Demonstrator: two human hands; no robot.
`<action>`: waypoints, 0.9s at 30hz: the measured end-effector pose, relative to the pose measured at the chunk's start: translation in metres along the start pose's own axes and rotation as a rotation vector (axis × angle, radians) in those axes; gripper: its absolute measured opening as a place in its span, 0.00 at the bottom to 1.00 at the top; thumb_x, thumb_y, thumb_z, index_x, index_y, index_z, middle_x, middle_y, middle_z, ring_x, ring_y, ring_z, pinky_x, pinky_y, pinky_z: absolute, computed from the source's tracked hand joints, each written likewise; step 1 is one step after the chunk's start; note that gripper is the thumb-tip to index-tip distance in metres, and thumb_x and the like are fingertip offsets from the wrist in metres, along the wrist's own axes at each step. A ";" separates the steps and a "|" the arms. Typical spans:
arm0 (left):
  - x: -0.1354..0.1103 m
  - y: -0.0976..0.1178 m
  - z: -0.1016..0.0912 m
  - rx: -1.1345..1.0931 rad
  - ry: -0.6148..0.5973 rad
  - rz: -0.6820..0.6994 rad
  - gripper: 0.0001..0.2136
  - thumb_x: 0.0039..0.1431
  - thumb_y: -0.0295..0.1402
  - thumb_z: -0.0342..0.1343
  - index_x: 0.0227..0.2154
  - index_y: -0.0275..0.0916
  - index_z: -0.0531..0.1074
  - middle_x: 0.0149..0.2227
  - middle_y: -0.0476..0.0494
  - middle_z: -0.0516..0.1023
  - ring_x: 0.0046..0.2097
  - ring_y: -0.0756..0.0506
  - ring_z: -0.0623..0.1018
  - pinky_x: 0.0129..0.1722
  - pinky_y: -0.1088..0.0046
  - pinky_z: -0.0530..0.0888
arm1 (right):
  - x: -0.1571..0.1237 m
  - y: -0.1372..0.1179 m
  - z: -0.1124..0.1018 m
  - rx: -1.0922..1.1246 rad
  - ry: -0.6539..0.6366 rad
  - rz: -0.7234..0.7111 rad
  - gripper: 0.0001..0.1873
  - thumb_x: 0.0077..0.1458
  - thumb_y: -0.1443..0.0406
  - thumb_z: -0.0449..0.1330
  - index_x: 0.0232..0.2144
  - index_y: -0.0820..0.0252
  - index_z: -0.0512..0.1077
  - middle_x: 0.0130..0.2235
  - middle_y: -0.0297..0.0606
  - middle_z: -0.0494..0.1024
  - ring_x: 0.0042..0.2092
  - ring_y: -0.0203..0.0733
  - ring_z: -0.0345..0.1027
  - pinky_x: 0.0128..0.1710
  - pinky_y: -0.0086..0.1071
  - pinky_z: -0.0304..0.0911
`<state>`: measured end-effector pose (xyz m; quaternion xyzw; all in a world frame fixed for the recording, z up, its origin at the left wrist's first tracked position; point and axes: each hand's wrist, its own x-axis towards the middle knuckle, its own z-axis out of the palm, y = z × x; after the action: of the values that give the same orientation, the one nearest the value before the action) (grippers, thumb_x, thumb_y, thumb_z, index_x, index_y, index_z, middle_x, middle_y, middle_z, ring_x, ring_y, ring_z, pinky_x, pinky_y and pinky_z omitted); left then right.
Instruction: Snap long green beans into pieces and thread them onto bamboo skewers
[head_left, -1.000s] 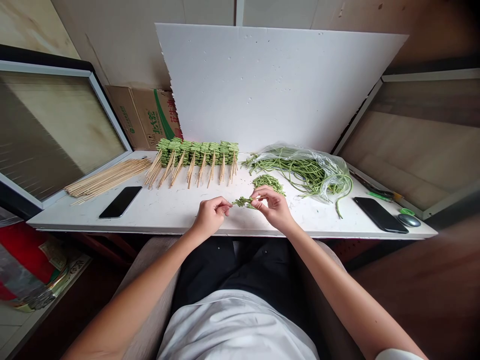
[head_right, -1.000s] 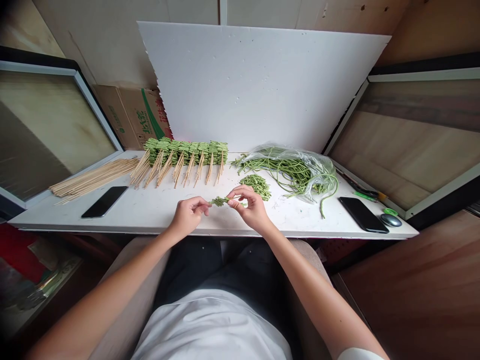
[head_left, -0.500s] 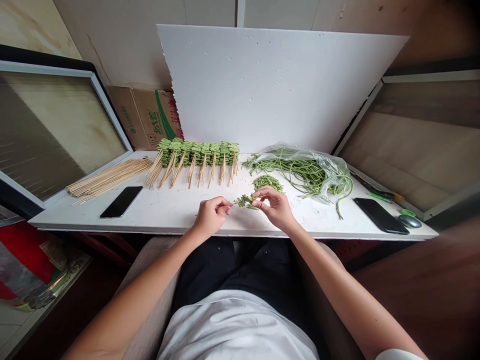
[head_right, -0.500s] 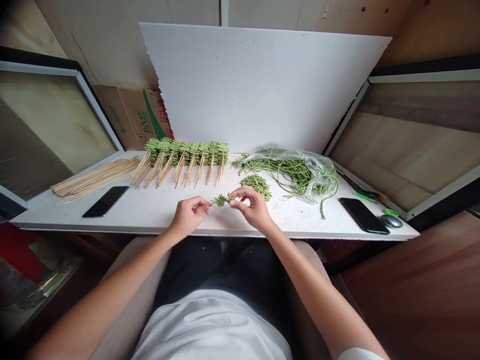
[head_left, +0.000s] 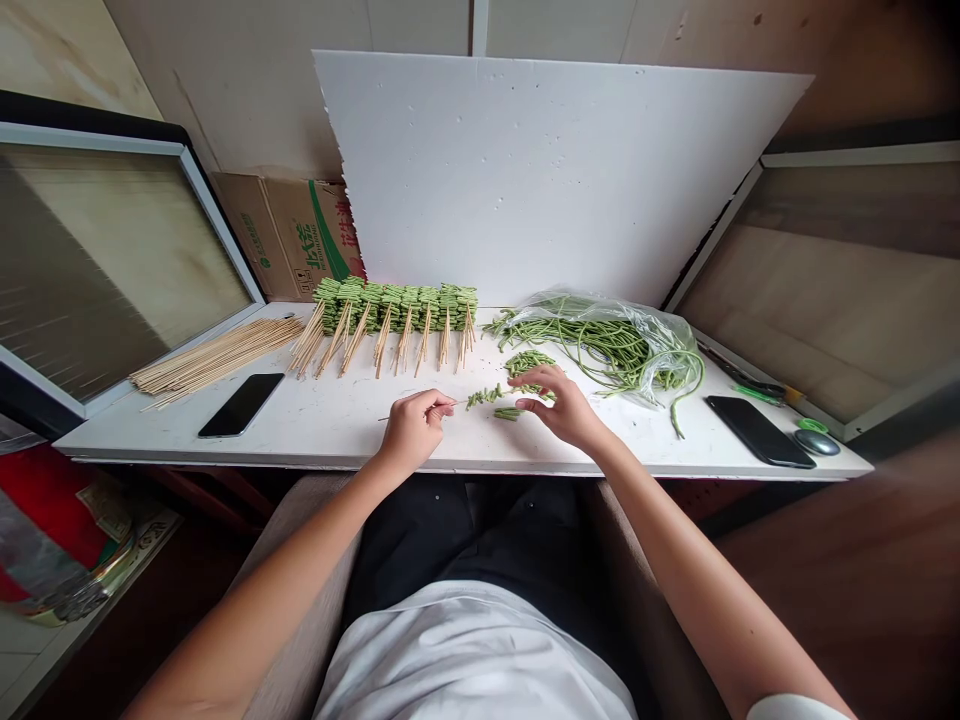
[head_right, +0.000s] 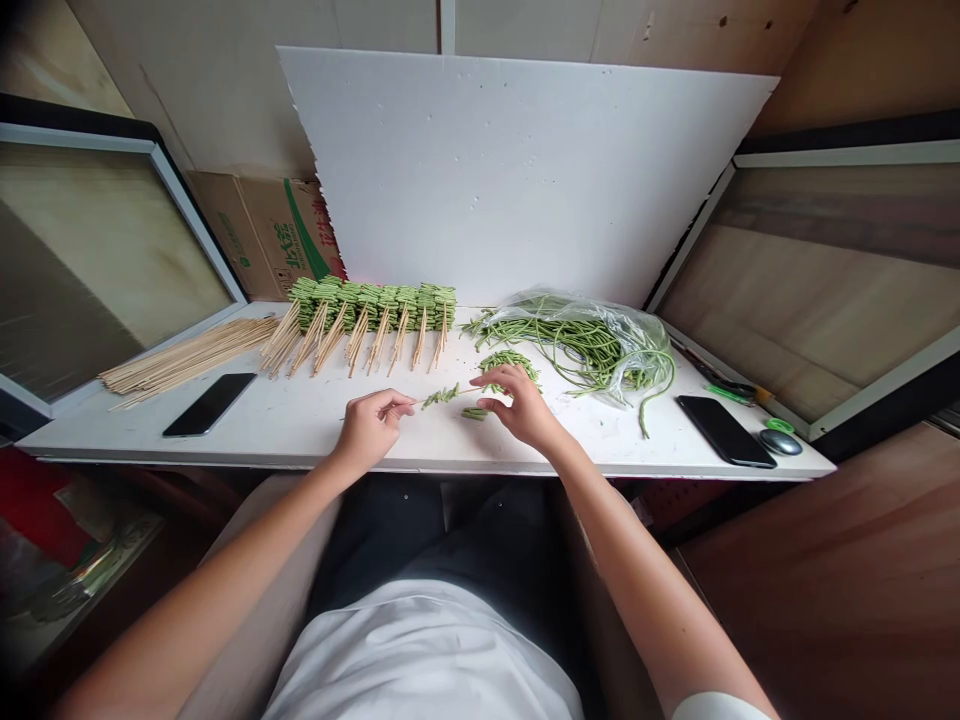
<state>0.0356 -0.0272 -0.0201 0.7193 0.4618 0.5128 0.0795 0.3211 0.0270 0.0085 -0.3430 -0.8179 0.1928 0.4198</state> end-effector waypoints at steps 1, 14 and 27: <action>0.000 -0.002 0.000 0.028 0.012 0.007 0.11 0.61 0.20 0.55 0.35 0.39 0.82 0.33 0.44 0.86 0.36 0.43 0.86 0.40 0.69 0.80 | -0.001 0.007 0.000 -0.084 -0.030 0.000 0.16 0.61 0.51 0.69 0.48 0.47 0.84 0.47 0.45 0.83 0.51 0.58 0.70 0.51 0.52 0.66; 0.000 -0.015 0.000 0.138 -0.028 -0.089 0.11 0.61 0.21 0.56 0.35 0.41 0.82 0.35 0.47 0.87 0.38 0.42 0.85 0.40 0.69 0.78 | -0.011 0.028 0.017 -0.445 -0.135 0.030 0.04 0.63 0.67 0.65 0.37 0.56 0.82 0.41 0.46 0.82 0.48 0.58 0.68 0.49 0.47 0.67; 0.005 -0.015 -0.009 0.162 0.008 -0.114 0.09 0.63 0.25 0.57 0.36 0.42 0.82 0.36 0.46 0.87 0.38 0.43 0.85 0.39 0.69 0.78 | -0.005 0.029 0.017 0.155 0.069 0.290 0.20 0.64 0.50 0.62 0.49 0.54 0.82 0.48 0.46 0.83 0.45 0.51 0.72 0.45 0.45 0.68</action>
<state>0.0195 -0.0185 -0.0218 0.6938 0.5421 0.4715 0.0483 0.3206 0.0431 -0.0210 -0.4303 -0.7276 0.3022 0.4406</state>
